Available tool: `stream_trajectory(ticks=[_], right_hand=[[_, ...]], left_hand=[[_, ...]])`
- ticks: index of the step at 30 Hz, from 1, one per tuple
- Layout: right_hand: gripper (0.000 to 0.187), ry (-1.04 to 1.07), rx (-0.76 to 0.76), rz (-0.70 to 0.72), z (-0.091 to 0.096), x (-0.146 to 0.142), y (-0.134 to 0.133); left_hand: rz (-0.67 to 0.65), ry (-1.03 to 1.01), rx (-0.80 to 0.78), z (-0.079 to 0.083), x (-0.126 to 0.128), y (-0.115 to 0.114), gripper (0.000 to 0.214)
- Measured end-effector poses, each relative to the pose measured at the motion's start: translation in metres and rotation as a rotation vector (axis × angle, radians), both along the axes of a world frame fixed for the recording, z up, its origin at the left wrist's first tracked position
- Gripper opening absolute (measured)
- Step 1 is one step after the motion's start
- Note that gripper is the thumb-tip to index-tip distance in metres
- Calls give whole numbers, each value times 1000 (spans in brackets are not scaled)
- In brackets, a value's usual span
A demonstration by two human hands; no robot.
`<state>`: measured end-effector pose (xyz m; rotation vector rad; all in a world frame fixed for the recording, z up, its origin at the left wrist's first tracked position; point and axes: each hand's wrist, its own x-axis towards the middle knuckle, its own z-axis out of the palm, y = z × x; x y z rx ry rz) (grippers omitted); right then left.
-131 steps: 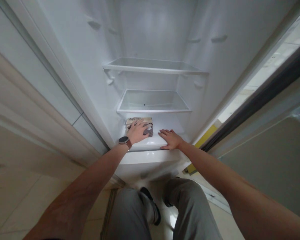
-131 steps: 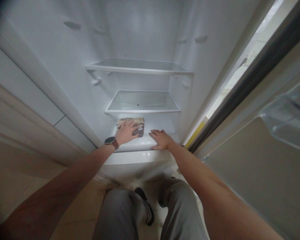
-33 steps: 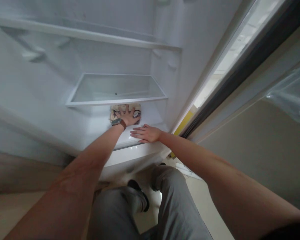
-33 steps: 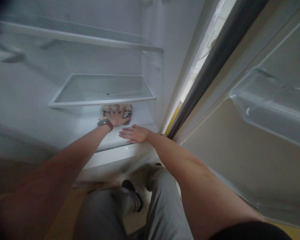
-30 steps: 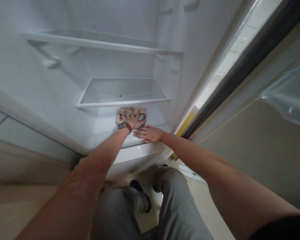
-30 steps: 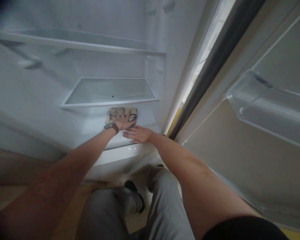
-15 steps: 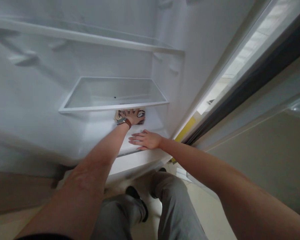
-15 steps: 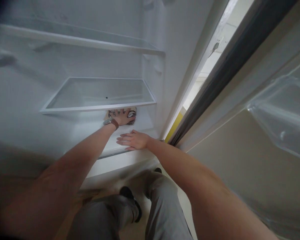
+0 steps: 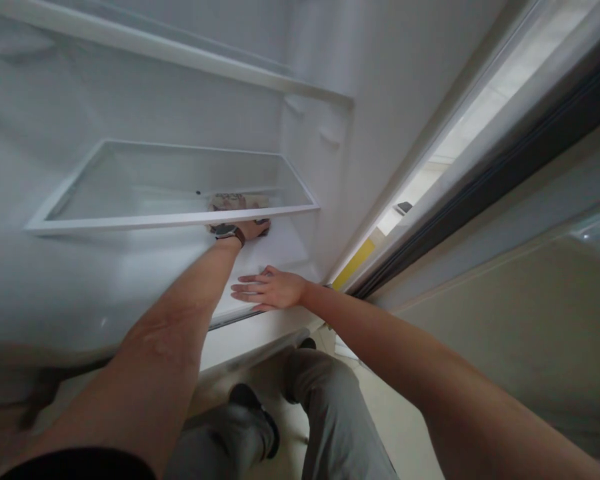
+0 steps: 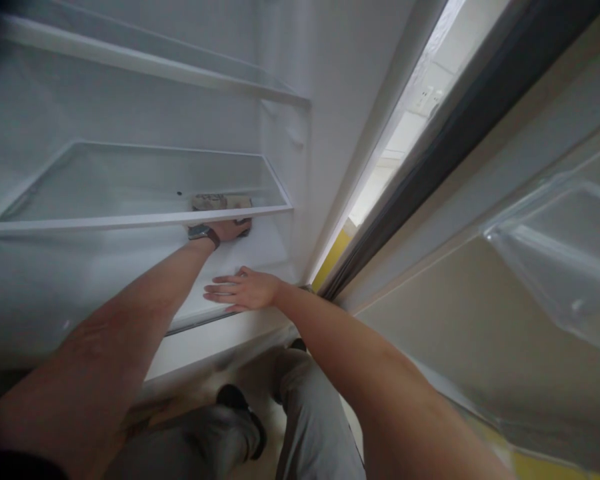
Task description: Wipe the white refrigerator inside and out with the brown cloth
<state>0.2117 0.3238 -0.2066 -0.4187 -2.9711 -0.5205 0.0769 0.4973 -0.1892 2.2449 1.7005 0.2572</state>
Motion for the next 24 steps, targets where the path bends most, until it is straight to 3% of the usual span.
stream_trajectory(ticks=[7, 13, 18, 24], right_hand=[[56, 13, -22, 14, -9, 0, 5], [53, -32, -19, 12, -5, -2, 2], [50, -21, -20, 17, -5, -3, 1], [45, -107, -69, -35, -8, -3, 1]], left_hand=[[23, 163, 59, -3, 6, -52, 94], [-25, 197, -74, 3, 21, -93, 96], [-16, 189, -165, 14, 33, -106, 102], [59, 119, -176, 11, 82, -107, 88]])
